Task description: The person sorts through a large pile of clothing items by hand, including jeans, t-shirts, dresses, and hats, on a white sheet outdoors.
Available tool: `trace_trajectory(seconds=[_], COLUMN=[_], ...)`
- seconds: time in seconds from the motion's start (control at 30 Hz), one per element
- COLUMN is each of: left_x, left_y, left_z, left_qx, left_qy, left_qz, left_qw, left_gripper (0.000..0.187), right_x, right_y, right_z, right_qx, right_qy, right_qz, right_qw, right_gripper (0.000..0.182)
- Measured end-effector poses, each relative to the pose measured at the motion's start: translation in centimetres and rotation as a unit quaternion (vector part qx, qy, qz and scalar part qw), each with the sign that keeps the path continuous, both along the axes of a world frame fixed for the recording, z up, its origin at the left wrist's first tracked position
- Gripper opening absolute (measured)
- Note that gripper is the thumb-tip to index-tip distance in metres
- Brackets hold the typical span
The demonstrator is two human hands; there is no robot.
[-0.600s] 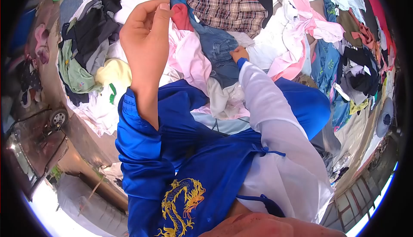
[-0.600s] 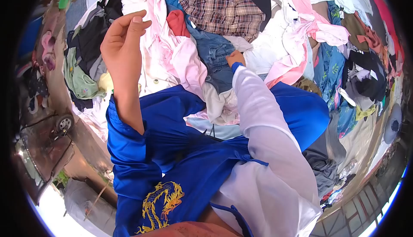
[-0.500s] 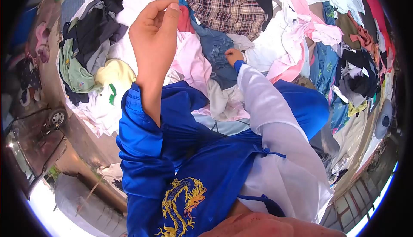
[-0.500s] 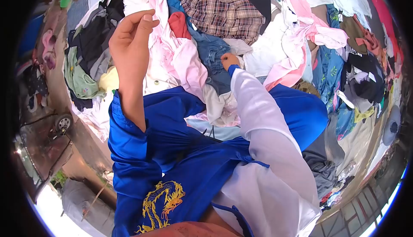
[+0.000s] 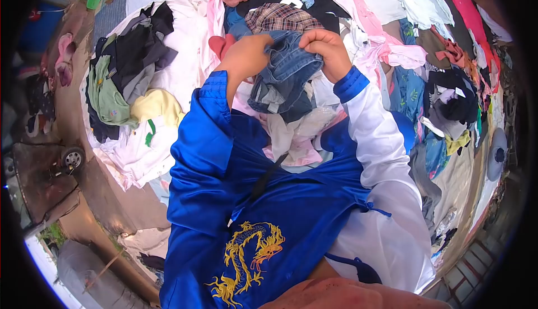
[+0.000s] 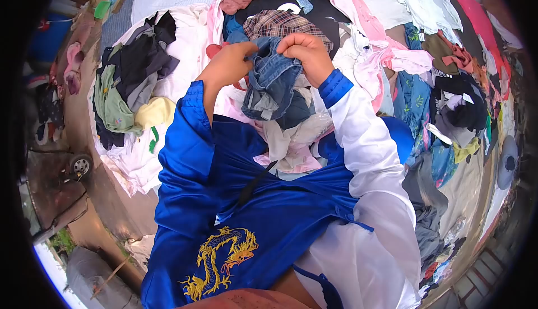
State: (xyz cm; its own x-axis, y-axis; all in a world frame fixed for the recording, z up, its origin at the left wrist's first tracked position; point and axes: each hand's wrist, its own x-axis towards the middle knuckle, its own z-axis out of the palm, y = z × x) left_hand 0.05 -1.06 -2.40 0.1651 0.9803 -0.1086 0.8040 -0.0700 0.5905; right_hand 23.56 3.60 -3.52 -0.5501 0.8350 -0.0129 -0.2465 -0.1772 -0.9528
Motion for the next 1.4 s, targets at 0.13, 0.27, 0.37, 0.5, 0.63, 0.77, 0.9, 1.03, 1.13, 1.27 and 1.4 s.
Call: trace_trajectory(seconds=[0.13,0.27,0.37,0.5,0.63,0.77,0.9,1.03,1.13,1.27,1.4], left_x=[0.9,2.3,4.8,8.0,10.5,12.0,14.9,17.7,17.3,13.6,9.3], left_y=[-0.8,-1.1,-1.5,-3.1,-4.8,-4.8,-5.8,-6.5,-8.3,-5.8,-1.2], left_z=[0.5,0.0,1.6,4.2,5.6,4.5,4.2,3.7,6.2,5.8,5.7], left_qx=[0.021,0.006,-0.074,-0.067,0.221,0.465,0.461,0.243,0.145,0.089,-0.108], left_qy=[-0.047,-0.044,0.032,-0.048,-0.204,-0.143,-0.079,-0.158,-0.130,-0.549,-0.823], left_qz=[-0.020,-0.090,-0.152,-0.117,0.015,-0.021,-0.044,-0.088,-0.013,0.074,0.075], left_qw=[0.998,0.995,0.985,0.990,0.954,0.873,0.883,0.953,0.981,0.828,0.552], left_gripper=[0.050,0.052,0.055,0.081,0.103,0.107,0.112,0.086,0.081,0.058,0.041], right_x=[3.3,5.5,5.3,6.1,7.1,0.3,4.5,3.4,3.2,6.7,10.7], right_y=[-0.2,0.1,-0.4,-1.4,-2.8,-8.8,-5.6,-8.3,-8.6,-4.5,-2.1], right_z=[10.6,16.9,21.6,28.4,35.5,41.1,41.8,39.1,36.3,32.4,31.0], right_qx=[0.018,0.163,0.212,0.320,0.440,0.393,0.412,0.508,0.447,0.318,0.259], right_qy=[0.166,0.197,0.243,0.278,0.279,0.255,0.271,0.116,0.062,0.004,-0.182], right_qz=[-0.022,-0.052,-0.105,-0.051,-0.099,-0.343,0.064,-0.039,-0.102,-0.158,-0.254], right_qw=[0.986,0.965,0.941,0.904,0.848,0.814,0.867,0.852,0.887,0.935,0.914], right_gripper=[0.019,0.024,0.027,0.031,0.039,0.051,0.064,0.082,0.084,0.058,0.015])
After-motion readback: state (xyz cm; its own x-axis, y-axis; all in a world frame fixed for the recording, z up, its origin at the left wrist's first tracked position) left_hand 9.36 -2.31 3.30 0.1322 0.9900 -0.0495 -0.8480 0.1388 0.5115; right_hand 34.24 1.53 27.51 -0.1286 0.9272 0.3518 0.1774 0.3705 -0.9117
